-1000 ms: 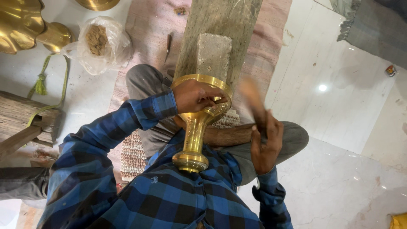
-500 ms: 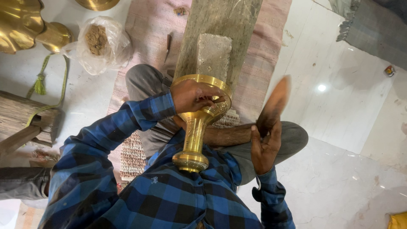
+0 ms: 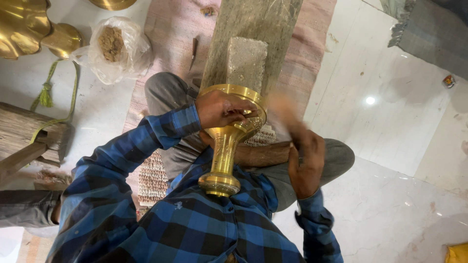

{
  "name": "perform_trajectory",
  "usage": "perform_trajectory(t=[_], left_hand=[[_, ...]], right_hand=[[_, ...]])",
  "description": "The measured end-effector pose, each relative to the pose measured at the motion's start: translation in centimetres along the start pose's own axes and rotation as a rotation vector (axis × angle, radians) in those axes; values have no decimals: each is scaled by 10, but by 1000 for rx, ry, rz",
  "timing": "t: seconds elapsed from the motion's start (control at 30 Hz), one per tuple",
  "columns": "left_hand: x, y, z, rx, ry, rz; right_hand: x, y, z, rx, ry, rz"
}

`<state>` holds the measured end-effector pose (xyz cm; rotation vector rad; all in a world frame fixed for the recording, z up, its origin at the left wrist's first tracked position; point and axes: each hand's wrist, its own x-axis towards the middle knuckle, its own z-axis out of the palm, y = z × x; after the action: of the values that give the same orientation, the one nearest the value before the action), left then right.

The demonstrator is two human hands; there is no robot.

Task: The person sits on the floor holding a brass lamp base against a wooden anvil block and repeatedly strikes it with a wooden mallet to emboss and shape the metal surface, repositioning the vessel and using a small punch on the decorated rim while rotating the piece between strikes.

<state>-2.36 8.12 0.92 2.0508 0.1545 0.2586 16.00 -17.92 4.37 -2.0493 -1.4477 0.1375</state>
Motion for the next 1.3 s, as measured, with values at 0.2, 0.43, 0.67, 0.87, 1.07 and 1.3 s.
perform_trajectory(t=[0.2, 0.43, 0.67, 0.87, 1.07, 1.3], left_hand=[[1, -2, -8, 32, -7, 110], [-6, -10, 6, 86, 52, 56], [-11, -8, 7, 69, 144, 37], [-10, -5, 0, 66, 152, 65], [-10, -8, 2, 74, 154, 97], [-11, -4, 0, -43, 151, 62]], right_hand=[[-1, -9, 2, 585, 101, 264], [6, -10, -3, 242, 51, 122], [7, -11, -4, -103, -52, 28], [16, -13, -7, 219, 139, 71], [19, -14, -11, 135, 23, 138], [25, -9, -14, 37, 9, 17]])
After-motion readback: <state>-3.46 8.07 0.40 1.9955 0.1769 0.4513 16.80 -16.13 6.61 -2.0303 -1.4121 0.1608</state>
